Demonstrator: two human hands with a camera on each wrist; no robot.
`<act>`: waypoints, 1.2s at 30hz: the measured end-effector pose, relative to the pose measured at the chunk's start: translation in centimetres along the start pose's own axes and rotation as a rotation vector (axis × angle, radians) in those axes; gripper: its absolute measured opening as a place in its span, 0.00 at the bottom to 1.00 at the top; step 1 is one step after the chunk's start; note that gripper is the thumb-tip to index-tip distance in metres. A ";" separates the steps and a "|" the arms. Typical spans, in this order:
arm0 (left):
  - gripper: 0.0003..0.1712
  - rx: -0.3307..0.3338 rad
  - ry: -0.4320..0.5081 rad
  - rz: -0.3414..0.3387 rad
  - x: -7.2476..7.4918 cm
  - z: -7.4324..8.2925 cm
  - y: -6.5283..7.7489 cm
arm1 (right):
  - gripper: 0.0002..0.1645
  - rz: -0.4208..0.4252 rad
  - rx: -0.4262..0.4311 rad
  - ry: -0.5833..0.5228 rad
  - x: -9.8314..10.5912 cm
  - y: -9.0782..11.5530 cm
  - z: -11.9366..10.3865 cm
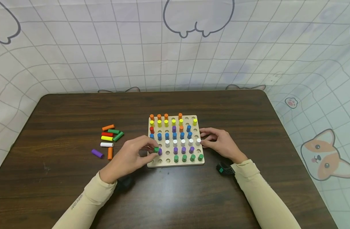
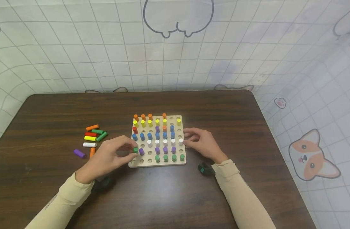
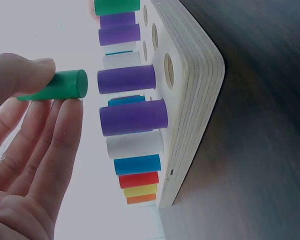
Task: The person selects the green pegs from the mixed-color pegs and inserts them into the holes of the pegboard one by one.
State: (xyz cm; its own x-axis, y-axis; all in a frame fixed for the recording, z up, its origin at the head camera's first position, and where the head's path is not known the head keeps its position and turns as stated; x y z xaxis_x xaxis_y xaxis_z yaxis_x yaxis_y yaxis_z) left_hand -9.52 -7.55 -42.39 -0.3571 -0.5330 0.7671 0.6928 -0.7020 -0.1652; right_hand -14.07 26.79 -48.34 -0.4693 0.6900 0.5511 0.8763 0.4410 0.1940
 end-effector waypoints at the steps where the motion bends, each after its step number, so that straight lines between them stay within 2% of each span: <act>1: 0.17 -0.003 0.004 0.001 -0.1 0.0 0.0 | 0.30 -0.001 0.001 0.001 0.0 0.0 0.0; 22: 0.16 0.008 0.082 -0.071 -2.0 0.7 -0.6 | 0.29 0.000 -0.003 -0.006 -0.1 0.2 -0.4; 29: 0.15 0.024 0.075 -0.090 -2.4 0.8 -0.7 | 0.30 -0.002 0.008 -0.008 -0.1 0.2 -0.5; 36: 0.13 -0.011 0.078 -0.096 -2.8 0.8 -0.7 | 0.29 0.003 0.005 -0.007 -0.1 0.2 -0.4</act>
State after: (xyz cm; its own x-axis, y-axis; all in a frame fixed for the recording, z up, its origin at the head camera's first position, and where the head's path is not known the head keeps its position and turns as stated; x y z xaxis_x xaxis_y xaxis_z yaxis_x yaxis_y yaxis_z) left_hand -8.53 -5.19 -43.95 -0.4690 -0.4982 0.7293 0.6464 -0.7563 -0.1009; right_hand -13.80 26.61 -47.98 -0.4673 0.6956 0.5457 0.8772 0.4418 0.1880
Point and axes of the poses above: each hand's wrist, its own y-axis away from the middle knuckle, its own x-axis out of the back of the hand, z = x × y, the point moved 2 cm from there along -y, towards the middle knuckle, and after that the axes turned 13 degrees about -z, right-handed, at the moved point
